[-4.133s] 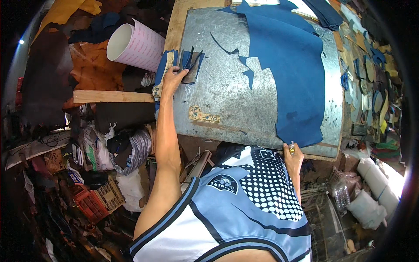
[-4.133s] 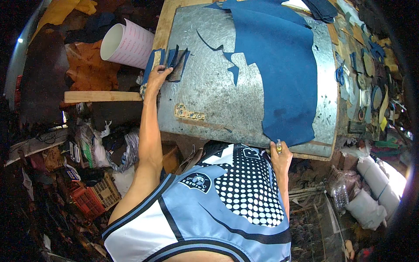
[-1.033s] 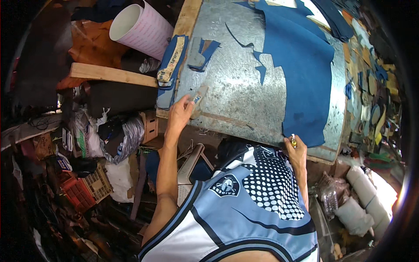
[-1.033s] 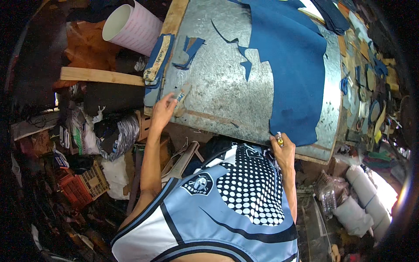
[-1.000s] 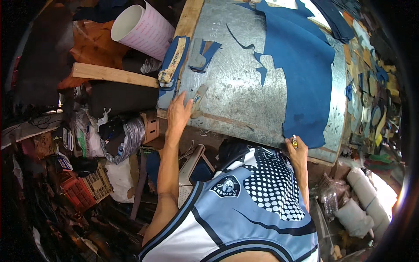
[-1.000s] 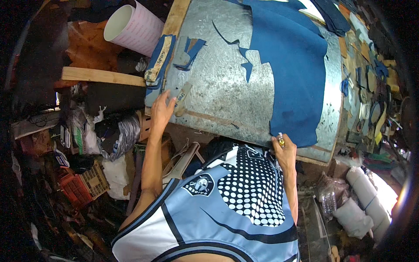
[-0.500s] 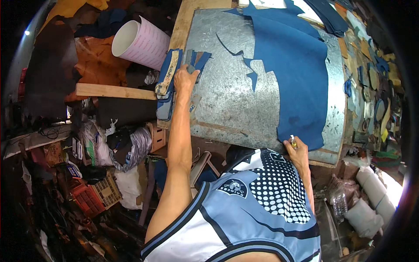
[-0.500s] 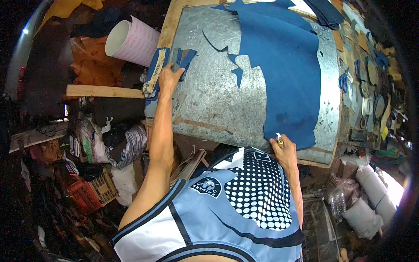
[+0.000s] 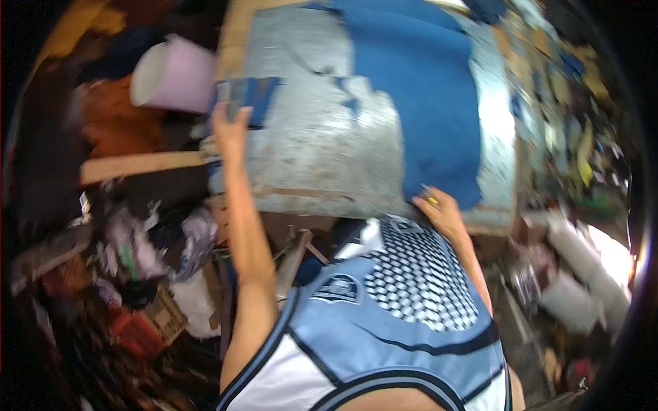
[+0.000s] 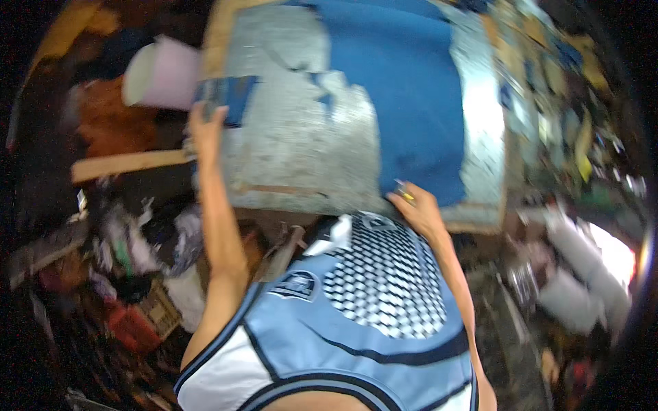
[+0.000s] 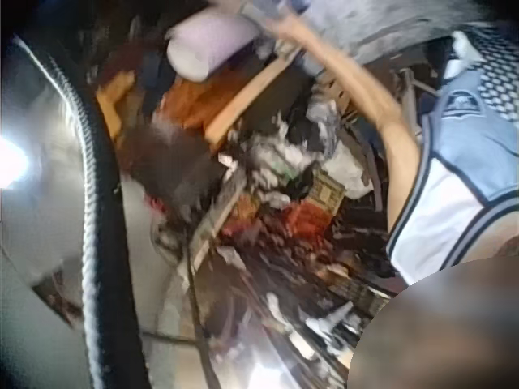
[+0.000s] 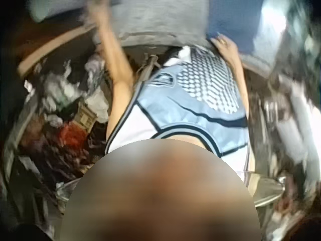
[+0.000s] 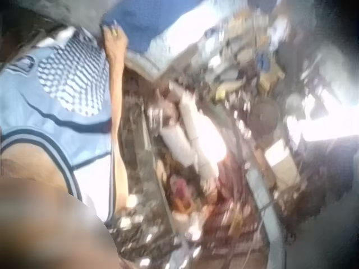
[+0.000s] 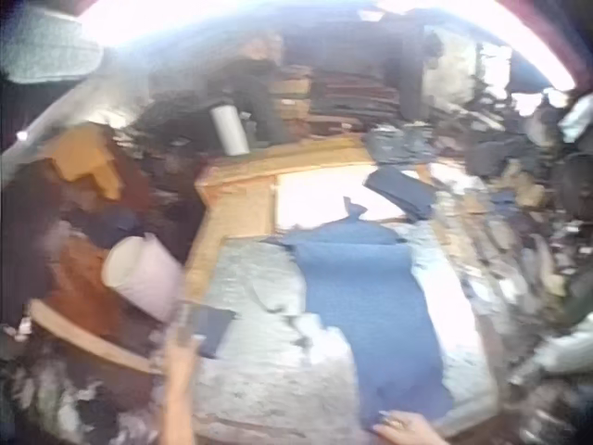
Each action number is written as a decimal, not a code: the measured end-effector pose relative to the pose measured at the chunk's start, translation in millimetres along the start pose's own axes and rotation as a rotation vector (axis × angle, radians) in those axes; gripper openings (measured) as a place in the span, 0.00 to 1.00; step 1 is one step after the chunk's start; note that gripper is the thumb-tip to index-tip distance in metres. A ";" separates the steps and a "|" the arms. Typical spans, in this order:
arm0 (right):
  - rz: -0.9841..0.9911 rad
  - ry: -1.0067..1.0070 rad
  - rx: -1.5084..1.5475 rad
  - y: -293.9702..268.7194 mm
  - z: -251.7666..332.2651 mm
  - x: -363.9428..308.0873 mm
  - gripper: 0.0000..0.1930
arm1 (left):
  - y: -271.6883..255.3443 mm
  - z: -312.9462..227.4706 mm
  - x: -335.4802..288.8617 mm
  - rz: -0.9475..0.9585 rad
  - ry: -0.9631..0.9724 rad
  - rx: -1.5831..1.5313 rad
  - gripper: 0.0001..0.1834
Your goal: Cutting out shoe patterns from blue leather using metal templates and a small handheld cutter.
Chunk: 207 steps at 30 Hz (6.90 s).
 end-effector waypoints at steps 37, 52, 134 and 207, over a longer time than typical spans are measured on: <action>-0.487 0.618 0.466 -87.4 -75.0 -28.1 0.11 | 310.3 -276.2 -2.6 0.601 0.690 0.076 0.38; -0.539 0.588 0.131 -222.3 -143.3 -131.8 0.09 | 229.4 -247.1 -89.3 0.764 0.709 -0.083 0.17; -0.245 0.350 -0.019 -141.1 -51.3 74.3 0.13 | 217.7 -130.0 -86.4 0.634 0.094 -0.163 0.31; 0.116 -0.005 0.029 107.9 96.6 -24.6 0.13 | -75.6 97.4 -111.6 0.506 -0.619 -0.569 0.16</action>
Point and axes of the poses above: each hand's wrist, its own x-axis towards the middle knuckle, its own y-axis out of the palm, z = x × y, the point moved 9 cm from there along x, towards the middle knuckle, and after that the axes turned 14 degrees about -z, right-handed, at the moved point
